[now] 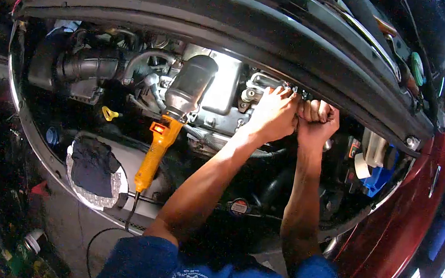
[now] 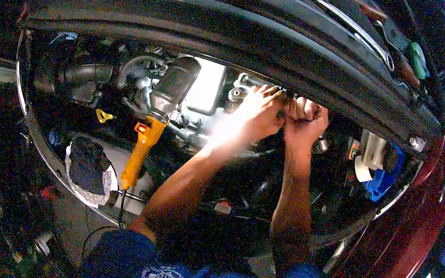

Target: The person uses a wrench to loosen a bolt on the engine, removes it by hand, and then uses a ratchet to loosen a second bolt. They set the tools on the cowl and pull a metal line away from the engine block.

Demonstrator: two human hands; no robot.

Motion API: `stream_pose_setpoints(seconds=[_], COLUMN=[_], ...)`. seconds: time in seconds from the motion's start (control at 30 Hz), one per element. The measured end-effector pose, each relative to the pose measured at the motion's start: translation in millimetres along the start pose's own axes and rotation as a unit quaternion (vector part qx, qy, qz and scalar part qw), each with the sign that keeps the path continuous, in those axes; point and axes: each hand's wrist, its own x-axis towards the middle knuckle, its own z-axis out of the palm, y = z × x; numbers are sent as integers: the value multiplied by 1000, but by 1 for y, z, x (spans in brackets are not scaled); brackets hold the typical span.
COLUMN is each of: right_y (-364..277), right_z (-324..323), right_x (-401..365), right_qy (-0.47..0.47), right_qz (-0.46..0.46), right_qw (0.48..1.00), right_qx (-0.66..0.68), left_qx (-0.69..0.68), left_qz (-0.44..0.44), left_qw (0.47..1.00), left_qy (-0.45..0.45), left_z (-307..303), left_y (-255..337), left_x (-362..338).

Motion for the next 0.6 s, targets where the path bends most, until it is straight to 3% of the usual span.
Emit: stream_pose_setpoints(seconds=[0.4, 0.53, 0.6], right_y=[1, 5, 4], right_z=[16, 10, 16], right_x=[-3, -2, -7], right_qy=[86, 81, 65], right_qz=[-14, -33, -29], right_qw=[996, 996, 997], right_qx=[-26, -3, -24], left_qx=[-55, -57, -63], left_qz=[-6, -25, 10], left_qw=[998, 998, 998], left_qy=[-7, -23, 9], left_z=[1, -8, -5], left_y=[-4, 4, -2], left_x=[2, 5, 3])
